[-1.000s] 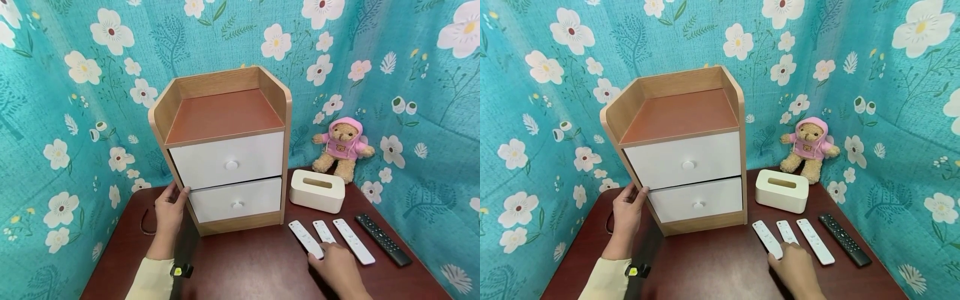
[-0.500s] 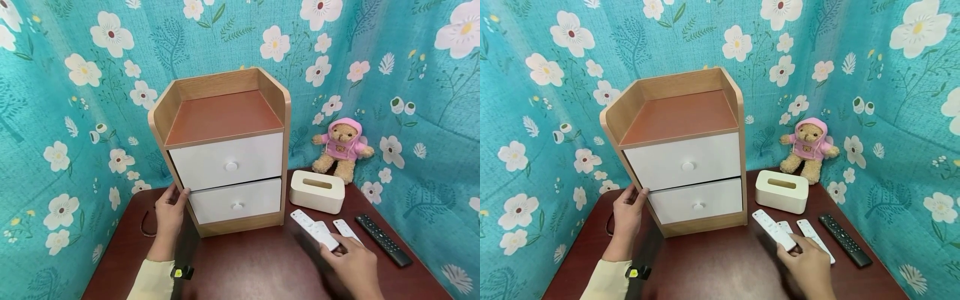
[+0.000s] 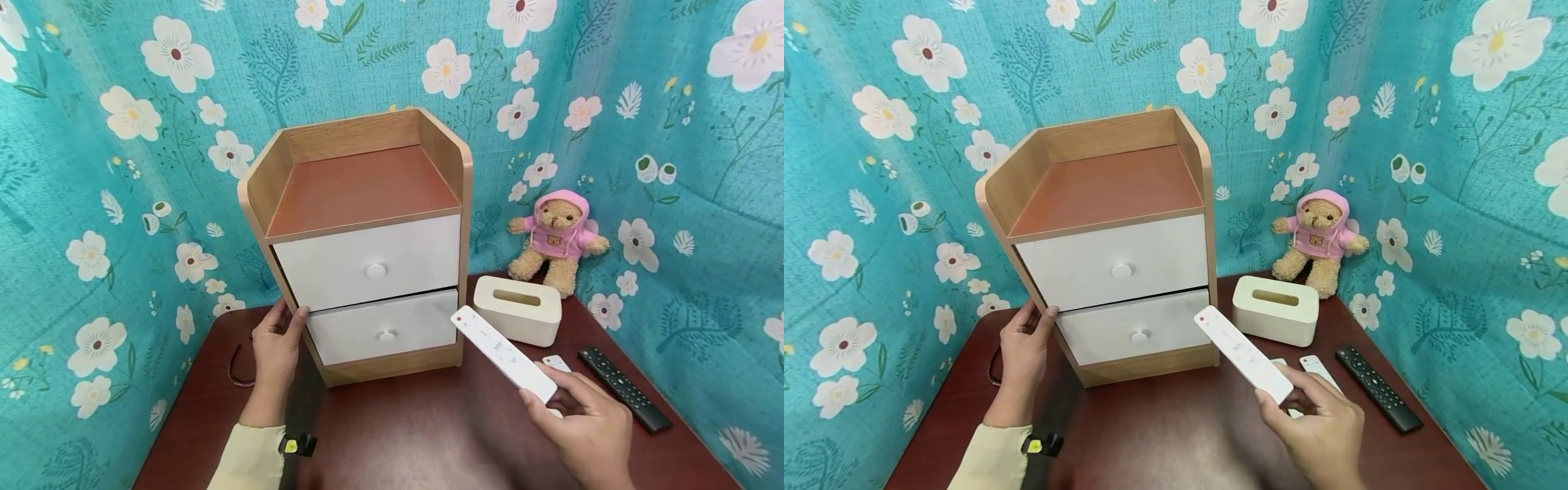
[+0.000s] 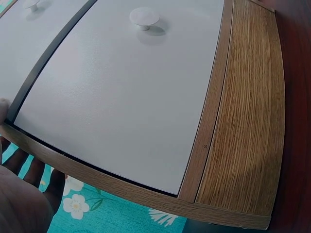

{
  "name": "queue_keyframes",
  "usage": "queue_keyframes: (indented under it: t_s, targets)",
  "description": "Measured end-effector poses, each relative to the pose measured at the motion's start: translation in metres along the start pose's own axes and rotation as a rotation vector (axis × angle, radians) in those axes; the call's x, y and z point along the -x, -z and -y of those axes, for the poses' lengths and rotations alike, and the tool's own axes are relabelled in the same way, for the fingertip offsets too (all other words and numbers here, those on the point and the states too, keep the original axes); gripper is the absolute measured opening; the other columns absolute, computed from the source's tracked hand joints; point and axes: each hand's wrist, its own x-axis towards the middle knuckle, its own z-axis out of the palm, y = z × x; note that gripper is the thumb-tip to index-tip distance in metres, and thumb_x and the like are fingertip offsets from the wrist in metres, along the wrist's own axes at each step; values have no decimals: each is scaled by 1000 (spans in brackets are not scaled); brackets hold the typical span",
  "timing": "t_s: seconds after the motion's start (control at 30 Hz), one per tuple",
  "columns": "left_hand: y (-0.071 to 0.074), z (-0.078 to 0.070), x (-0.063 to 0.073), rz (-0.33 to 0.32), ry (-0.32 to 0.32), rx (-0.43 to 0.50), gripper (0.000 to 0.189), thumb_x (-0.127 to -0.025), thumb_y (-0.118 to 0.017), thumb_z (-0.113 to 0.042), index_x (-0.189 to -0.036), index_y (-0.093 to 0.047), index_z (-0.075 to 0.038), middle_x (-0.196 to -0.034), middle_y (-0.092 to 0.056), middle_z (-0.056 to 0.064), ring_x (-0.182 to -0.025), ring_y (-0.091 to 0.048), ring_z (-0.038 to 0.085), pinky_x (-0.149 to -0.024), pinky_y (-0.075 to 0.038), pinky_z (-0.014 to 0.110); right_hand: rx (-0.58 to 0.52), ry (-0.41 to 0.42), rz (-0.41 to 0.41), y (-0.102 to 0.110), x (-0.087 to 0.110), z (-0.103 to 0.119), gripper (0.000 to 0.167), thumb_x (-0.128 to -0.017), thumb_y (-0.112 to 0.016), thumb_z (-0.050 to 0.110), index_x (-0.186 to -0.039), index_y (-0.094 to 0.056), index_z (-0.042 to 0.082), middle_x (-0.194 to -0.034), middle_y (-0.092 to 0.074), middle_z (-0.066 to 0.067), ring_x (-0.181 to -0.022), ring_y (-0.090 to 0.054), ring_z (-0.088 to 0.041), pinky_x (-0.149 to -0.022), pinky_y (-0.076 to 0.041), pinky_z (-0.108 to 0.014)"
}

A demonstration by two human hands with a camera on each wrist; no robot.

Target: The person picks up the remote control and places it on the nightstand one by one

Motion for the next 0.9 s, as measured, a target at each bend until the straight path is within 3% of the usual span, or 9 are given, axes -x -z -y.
queue_keyframes:
  t_s: [0.13,0.27,0.37,0.5,0.57,0.7,0.83,0.9]
  targets:
    - [-1,0,0,-5,-4,9,45,-104,-78,-22,-148,-70,-21,-124,-76,-15,-113,-71,9,-91,-58,14,-123,47,3,-14,-15,23,49,-65,-93,-16,-110,-84,-1,-96,-79,15,-72,-69,6,-67,-56,-9]
    - [-2,-1,1,-11,-4,15,45,-104,-77,-21,-149,-70,-20,-123,-75,-18,-113,-71,8,-92,-57,13,-210,207,-36,-42,-38,46,45,-65,-93,-8,-108,-85,1,-89,-80,6,-65,-64,5,-59,-51,-9]
    - [-3,-1,1,-16,0,8,45,-104,-77,-22,-149,-70,-19,-128,-76,-9,-113,-71,7,-92,-57,13,-218,301,-49,-65,-58,68,42,-67,-93,4,-108,-86,4,-81,-78,-1,-61,-59,3,-54,-47,-11]
    - [-2,-2,1,-17,5,-12,46,-104,-78,-25,-149,-69,-19,-137,-75,10,-113,-70,9,-91,-57,12,-239,311,-36,-93,-86,98,38,-72,-93,14,-109,-87,6,-79,-78,-7,-60,-64,0,-56,-50,-12]
    - [-1,-2,2,-20,10,-20,46,-104,-78,-26,-149,-69,-19,-137,-75,13,-111,-70,9,-90,-57,12,-260,303,-20,-106,-99,109,36,-76,-93,16,-110,-86,6,-82,-80,-7,-61,-70,-4,-58,-54,-14]
    - [-3,-2,3,-26,14,-19,45,-104,-77,-24,-149,-70,-20,-131,-77,2,-108,-70,8,-89,-57,13,-258,331,0,-131,-120,123,38,-80,-95,22,-112,-86,5,-88,-82,-8,-67,-78,-12,-63,-60,-20]
    - [-4,-2,3,-30,4,0,43,-105,-77,-22,-147,-71,-19,-120,-77,-15,-106,-70,8,-88,-58,14,-214,343,18,-154,-136,130,38,-84,-94,28,-112,-85,3,-91,-83,-9,-71,-80,-14,-64,-63,-27]
    - [-5,-1,3,-33,1,4,42,-105,-77,-22,-147,-71,-18,-117,-76,-17,-105,-70,8,-87,-58,14,-164,330,25,-163,-142,133,40,-86,-93,32,-113,-85,4,-91,-83,-9,-73,-80,-13,-64,-63,-29]
